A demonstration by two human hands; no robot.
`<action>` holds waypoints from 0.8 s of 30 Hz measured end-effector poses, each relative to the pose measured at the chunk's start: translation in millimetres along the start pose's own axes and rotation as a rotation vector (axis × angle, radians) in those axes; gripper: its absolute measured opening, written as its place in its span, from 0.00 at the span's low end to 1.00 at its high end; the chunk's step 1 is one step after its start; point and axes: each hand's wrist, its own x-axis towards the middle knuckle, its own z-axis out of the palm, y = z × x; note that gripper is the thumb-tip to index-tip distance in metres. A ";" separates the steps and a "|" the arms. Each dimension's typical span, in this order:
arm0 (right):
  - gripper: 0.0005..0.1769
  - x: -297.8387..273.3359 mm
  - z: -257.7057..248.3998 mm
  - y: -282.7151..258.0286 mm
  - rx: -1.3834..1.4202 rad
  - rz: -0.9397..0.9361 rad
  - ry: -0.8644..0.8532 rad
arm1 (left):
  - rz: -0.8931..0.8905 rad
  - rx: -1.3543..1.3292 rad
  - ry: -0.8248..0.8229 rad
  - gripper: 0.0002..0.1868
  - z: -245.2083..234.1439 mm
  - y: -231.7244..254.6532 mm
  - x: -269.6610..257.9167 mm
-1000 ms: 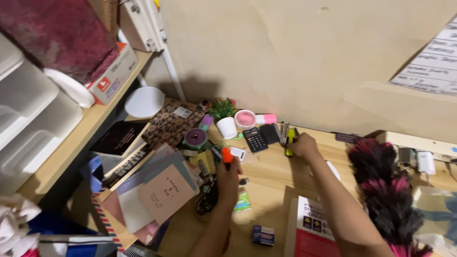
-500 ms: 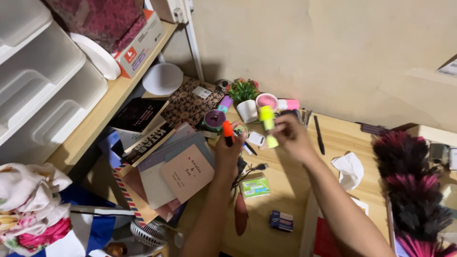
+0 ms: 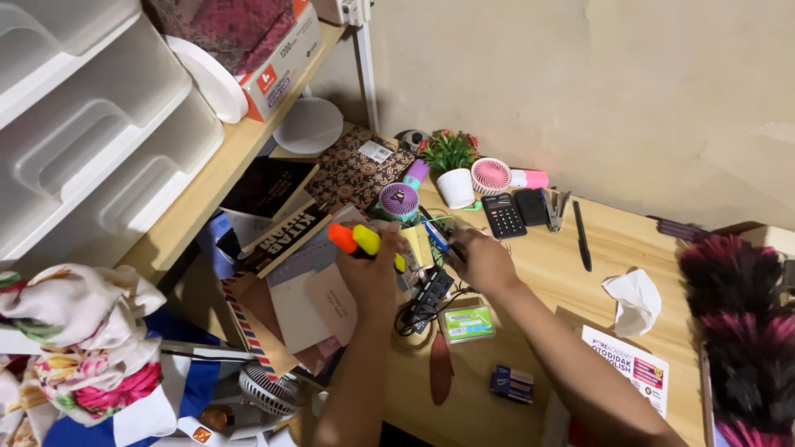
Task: Organizing various desk and office supplies into a multi-tiered plastic storage unit.
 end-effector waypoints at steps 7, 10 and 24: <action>0.09 -1.4 1.8 5.9 -0.156 -0.069 0.046 | 0.036 0.265 -0.133 0.17 4.9 10.1 -10.4; 0.14 -6.2 -20.8 3.9 -0.219 0.050 0.034 | 0.103 0.434 -0.230 0.16 7.7 10.2 -11.7; 0.09 -31.2 -65.1 15.8 0.847 -0.054 0.003 | 0.014 0.624 -0.574 0.27 40.5 -10.4 -32.5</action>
